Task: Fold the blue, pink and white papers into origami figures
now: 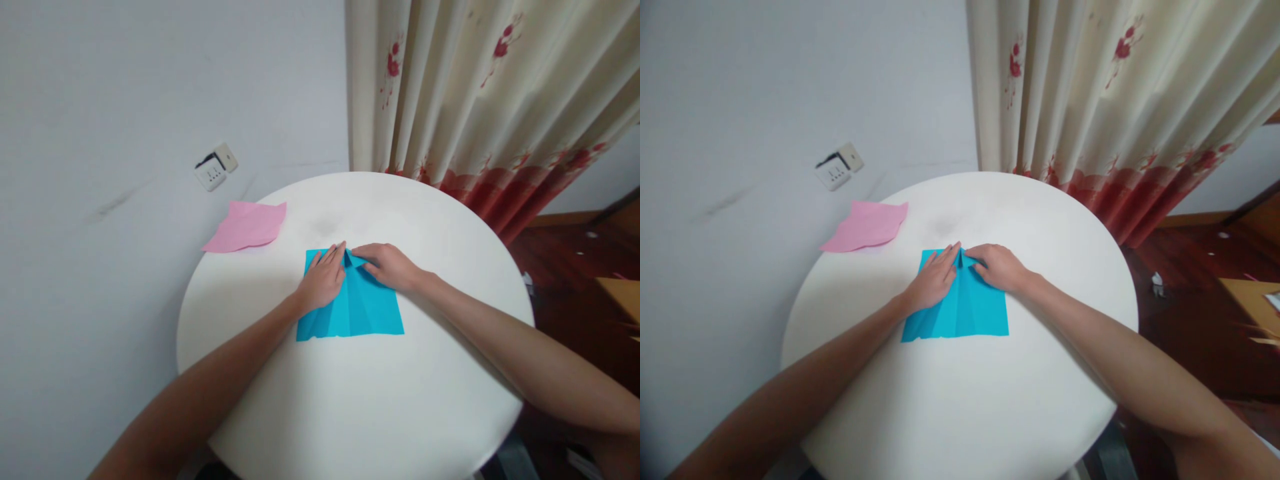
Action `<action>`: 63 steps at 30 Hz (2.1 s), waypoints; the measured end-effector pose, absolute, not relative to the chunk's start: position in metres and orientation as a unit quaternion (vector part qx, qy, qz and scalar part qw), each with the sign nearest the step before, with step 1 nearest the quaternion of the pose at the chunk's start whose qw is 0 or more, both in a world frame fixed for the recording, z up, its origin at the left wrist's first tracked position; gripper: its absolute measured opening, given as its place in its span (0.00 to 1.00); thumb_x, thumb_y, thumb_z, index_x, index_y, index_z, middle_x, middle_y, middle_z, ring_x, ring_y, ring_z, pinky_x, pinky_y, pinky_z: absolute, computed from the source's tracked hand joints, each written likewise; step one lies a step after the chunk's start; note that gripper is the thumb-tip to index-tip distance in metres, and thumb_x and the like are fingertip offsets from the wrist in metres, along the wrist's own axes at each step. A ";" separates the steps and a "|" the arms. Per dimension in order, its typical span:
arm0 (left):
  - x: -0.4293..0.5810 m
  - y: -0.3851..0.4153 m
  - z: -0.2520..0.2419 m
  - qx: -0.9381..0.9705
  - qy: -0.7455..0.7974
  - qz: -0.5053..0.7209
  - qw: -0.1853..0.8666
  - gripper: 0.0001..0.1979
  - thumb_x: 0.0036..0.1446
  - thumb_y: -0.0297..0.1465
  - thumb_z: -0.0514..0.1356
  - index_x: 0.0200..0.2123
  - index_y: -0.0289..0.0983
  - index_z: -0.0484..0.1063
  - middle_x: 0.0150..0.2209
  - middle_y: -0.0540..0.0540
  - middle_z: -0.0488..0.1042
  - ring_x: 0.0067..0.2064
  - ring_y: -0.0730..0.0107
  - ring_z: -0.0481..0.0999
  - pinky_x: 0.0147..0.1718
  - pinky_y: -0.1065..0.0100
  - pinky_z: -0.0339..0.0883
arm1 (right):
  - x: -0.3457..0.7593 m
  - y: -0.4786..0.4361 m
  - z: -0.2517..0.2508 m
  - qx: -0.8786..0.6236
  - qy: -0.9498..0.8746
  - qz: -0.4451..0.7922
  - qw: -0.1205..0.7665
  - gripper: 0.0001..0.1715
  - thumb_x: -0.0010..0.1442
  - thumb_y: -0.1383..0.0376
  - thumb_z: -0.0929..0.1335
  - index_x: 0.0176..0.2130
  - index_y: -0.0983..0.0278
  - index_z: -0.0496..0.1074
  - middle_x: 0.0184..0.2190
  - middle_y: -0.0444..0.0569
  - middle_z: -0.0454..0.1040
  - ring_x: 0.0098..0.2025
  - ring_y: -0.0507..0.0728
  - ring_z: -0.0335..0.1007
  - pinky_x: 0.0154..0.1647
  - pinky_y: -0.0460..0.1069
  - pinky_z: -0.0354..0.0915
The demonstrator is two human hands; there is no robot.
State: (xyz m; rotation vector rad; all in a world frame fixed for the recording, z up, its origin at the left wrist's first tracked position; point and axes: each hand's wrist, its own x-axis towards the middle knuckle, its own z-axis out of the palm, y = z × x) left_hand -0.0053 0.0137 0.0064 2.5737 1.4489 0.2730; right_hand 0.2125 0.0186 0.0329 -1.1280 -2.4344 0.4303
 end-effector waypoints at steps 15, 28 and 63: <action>-0.009 0.016 0.007 0.877 0.470 0.074 0.064 0.29 0.72 0.42 0.45 0.71 0.39 0.52 0.73 0.46 0.51 0.74 0.54 0.46 0.69 0.45 0.45 | 0.215 0.025 0.020 -0.426 -0.889 0.119 0.123 0.29 0.68 0.54 0.67 0.63 0.62 0.68 0.67 0.57 0.63 0.71 0.66 0.53 0.69 0.63 0.53; -0.010 0.017 0.007 0.883 0.462 0.050 0.061 0.31 0.71 0.46 0.45 0.73 0.43 0.48 0.73 0.49 0.46 0.74 0.49 0.42 0.69 0.42 0.42 | 0.247 0.036 0.035 -0.537 -0.818 0.206 0.009 0.55 0.58 0.45 0.71 0.73 0.62 0.50 0.75 0.60 0.37 0.75 0.70 0.28 0.72 0.70 0.35; -0.012 0.021 0.010 0.880 0.465 0.056 0.083 0.32 0.70 0.46 0.46 0.72 0.40 0.50 0.73 0.46 0.48 0.74 0.52 0.44 0.69 0.47 0.42 | 0.215 0.032 0.018 -0.556 -0.813 0.156 0.079 0.50 0.60 0.40 0.67 0.70 0.64 0.56 0.73 0.64 0.44 0.75 0.71 0.36 0.71 0.69 0.42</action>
